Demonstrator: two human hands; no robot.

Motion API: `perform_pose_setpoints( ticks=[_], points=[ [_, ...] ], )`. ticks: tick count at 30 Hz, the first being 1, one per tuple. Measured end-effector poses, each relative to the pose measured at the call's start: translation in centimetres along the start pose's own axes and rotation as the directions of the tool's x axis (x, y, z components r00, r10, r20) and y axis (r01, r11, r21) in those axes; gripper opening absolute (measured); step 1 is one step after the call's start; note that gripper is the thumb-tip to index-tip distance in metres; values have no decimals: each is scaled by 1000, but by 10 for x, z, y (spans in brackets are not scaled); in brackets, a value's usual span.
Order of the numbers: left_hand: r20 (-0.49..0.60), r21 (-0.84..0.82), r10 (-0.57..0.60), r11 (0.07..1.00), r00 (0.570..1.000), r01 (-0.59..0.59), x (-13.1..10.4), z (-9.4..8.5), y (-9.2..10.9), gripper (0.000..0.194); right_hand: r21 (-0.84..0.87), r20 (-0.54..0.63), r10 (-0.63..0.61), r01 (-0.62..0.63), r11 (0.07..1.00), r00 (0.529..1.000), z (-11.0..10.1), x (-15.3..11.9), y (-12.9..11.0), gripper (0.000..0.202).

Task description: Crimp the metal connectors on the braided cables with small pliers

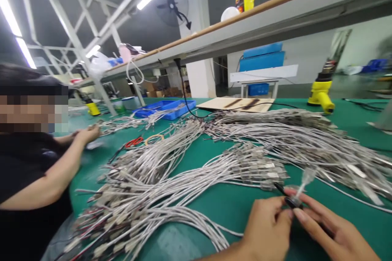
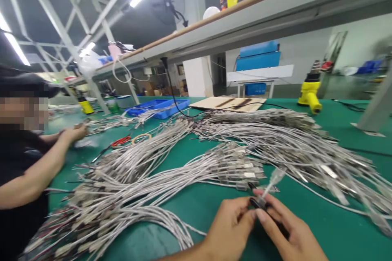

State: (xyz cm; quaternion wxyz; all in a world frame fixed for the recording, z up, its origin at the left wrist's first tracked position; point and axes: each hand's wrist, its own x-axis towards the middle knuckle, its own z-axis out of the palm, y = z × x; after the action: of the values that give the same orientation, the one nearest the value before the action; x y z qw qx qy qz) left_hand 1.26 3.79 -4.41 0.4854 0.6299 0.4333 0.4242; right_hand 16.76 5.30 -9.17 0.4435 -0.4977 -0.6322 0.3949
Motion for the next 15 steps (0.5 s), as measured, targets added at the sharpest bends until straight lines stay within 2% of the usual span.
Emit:
perform_pose_setpoints(
  ticks=[2, 5, 8, 12, 15],
  points=[
    [-3, 10, 37, 999, 999, -37, 0, -3, 2, 31, 21, 2, 41, -41, 999, 999, 0, 0, -17, 49],
    [20, 56, 32, 998, 999, -33, -3, -3, 3, 30, -55, -61, -34, 30, 998, 998, 1, 4, -33, 39],
    [62, 81, 0, 997, 998, -5, -3, -1, 2, 28, -103, -75, -58, 50, 993, 996, -1, 6, -39, 37],
    [34, 93, -5, 996, 999, 2, 0, -2, 4, 26, 50, -20, -25, 26, 998, 999, 0, 4, -39, 43],
    [-10, 100, 23, 995, 1000, -22, 2, -5, 5, 27, 113, 85, -5, -5, 994, 996, 6, -1, -41, 51]
  ],
)
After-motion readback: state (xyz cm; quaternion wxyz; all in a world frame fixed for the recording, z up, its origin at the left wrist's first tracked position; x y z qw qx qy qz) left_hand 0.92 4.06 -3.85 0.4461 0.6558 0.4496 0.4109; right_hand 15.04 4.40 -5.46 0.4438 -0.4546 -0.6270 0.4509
